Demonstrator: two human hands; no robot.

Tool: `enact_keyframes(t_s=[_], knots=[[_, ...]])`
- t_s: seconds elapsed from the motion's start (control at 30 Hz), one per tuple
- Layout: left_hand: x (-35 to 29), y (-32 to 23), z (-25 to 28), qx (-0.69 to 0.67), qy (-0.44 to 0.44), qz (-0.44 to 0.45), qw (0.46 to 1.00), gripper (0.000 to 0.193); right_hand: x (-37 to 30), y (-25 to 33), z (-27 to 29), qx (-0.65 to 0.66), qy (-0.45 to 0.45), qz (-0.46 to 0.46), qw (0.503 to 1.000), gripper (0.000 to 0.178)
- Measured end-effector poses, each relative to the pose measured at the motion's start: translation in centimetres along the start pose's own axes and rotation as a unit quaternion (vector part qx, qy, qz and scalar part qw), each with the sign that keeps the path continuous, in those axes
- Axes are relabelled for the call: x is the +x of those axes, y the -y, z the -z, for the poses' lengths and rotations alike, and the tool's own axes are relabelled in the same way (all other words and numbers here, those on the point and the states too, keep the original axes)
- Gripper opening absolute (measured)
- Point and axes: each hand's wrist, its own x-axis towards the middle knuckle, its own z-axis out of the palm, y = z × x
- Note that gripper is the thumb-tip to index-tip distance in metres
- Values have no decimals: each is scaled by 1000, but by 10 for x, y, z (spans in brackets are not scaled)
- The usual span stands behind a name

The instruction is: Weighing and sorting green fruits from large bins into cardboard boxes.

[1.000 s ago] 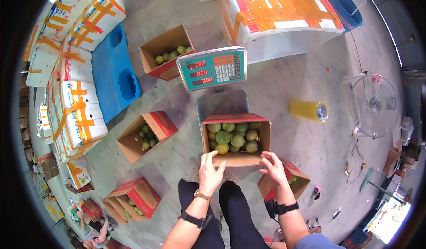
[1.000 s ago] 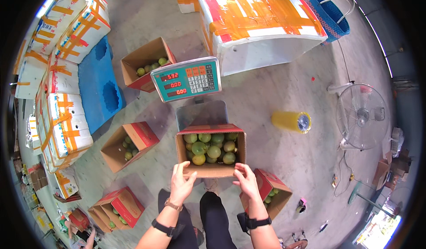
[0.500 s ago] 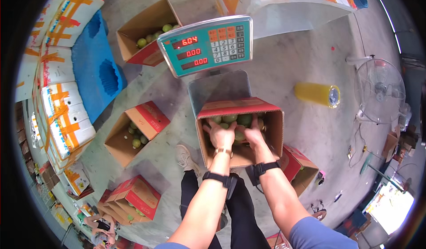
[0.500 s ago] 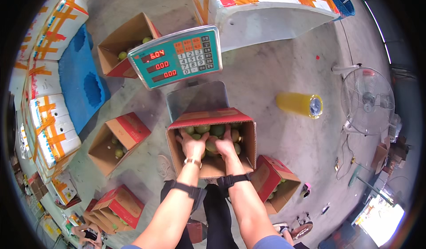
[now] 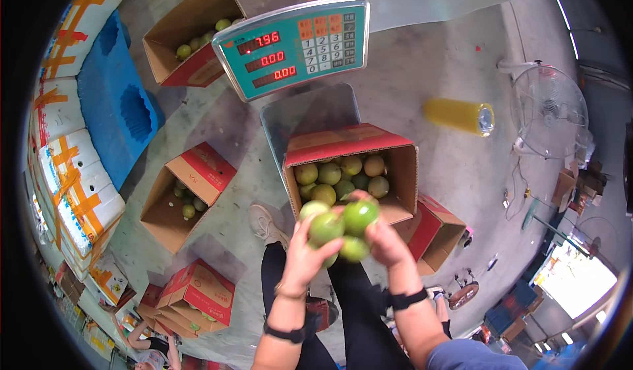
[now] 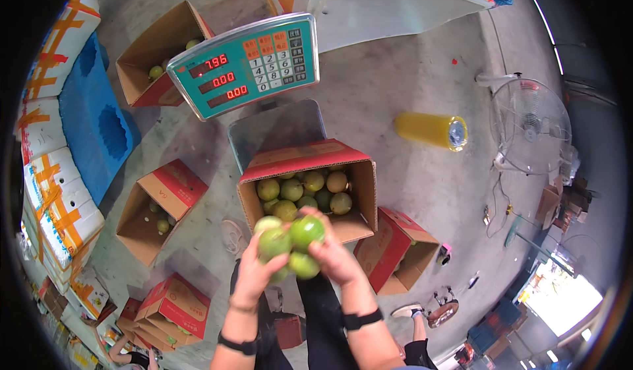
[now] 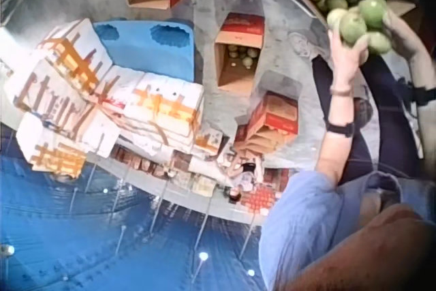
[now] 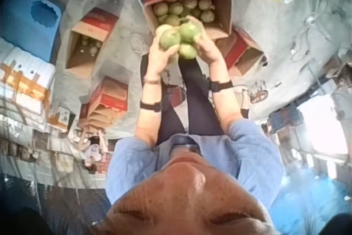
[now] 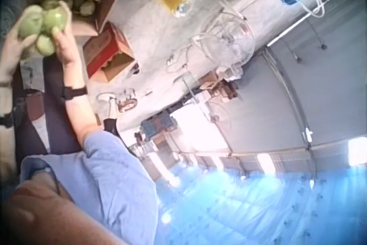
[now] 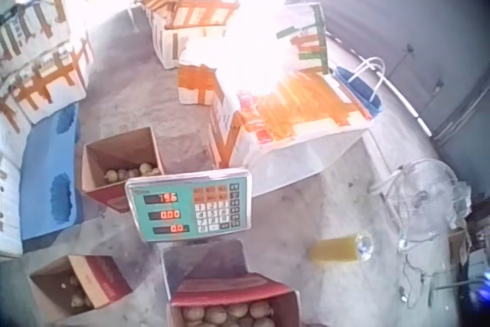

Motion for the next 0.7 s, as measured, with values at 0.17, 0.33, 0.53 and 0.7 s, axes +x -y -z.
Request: enact_keyframes(t_s=[0.17,0.33,0.53,0.7], knots=[[-98,-21,118,-193,-114,84,971,75,22,-84,-125,-3,64,-67,996,70],[-108,-29,288,-248,-191,59,948,57,126,-203,-247,41,76,-100,991,65],[-72,-31,428,-271,-161,160,935,60,189,-248,-304,-245,-26,-82,966,65],[-56,2,429,16,-350,161,923,61,95,-172,-226,-157,108,-126,974,44]])
